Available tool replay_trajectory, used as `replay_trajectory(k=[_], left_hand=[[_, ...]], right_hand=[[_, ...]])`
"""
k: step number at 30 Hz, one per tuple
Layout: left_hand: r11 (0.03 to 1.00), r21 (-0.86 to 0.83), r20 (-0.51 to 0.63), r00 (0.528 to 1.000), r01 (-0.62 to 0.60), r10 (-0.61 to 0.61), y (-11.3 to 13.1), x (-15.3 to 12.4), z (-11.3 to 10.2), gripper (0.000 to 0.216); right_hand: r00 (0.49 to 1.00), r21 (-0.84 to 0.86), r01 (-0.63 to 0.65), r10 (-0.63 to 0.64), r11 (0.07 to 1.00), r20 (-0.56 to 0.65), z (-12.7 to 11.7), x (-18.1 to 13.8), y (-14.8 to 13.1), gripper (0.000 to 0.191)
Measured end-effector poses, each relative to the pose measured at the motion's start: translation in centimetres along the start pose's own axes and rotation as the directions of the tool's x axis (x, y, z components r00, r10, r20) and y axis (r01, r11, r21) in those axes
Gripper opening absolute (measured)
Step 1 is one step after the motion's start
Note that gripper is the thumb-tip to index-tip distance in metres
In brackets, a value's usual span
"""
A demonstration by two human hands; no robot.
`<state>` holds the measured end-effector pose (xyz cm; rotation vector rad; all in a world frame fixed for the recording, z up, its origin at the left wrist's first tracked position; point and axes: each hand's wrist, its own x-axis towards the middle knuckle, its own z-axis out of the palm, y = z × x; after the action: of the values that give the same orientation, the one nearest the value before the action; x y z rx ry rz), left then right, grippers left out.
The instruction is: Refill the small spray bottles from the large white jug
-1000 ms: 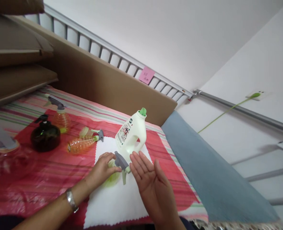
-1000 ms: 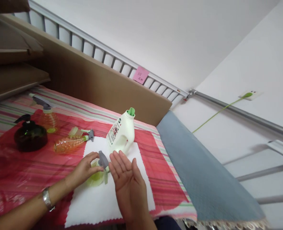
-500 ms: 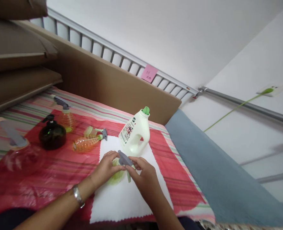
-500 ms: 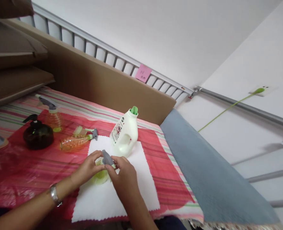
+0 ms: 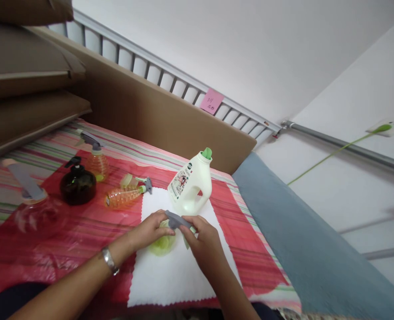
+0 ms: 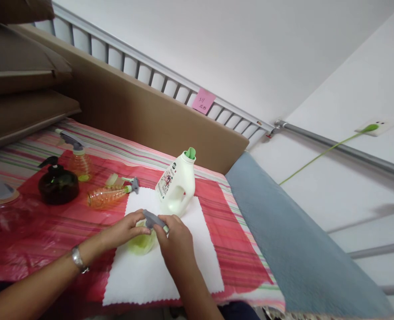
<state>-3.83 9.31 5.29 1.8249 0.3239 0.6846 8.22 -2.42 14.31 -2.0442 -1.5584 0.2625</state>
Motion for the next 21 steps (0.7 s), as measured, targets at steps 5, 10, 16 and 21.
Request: replay_trajectory(k=[5, 10, 16, 21], left_hand=[[0.997, 0.067, -0.268, 0.963, 0.046, -0.026, 0.0, -0.2, 1.1, 0.034], [0.975, 0.218, -0.240, 0.971, 0.033, 0.021, 0.2, -0.2, 1.3, 0.028], [0.964, 0.264, -0.236, 0.971, 0.028, 0.036, 0.4, -0.6, 1.6, 0.029], [0.995, 0.096, -0.118, 0.993, 0.019, -0.008, 0.3, -0.2, 1.0, 0.021]], right_hand=[[1.000, 0.006, -0.004, 0.004, 1.000, -0.025, 0.2, 0.0, 0.1, 0.017], [1.000, 0.025, -0.023, 0.023, 0.999, -0.014, 0.1, 0.1, 0.3, 0.016], [1.000, 0.035, -0.011, 0.011, 0.999, 0.001, 0.1, -0.1, 0.3, 0.015], [1.000, 0.038, 0.003, -0.003, 0.999, 0.005, 0.1, 0.0, 0.5, 0.016]])
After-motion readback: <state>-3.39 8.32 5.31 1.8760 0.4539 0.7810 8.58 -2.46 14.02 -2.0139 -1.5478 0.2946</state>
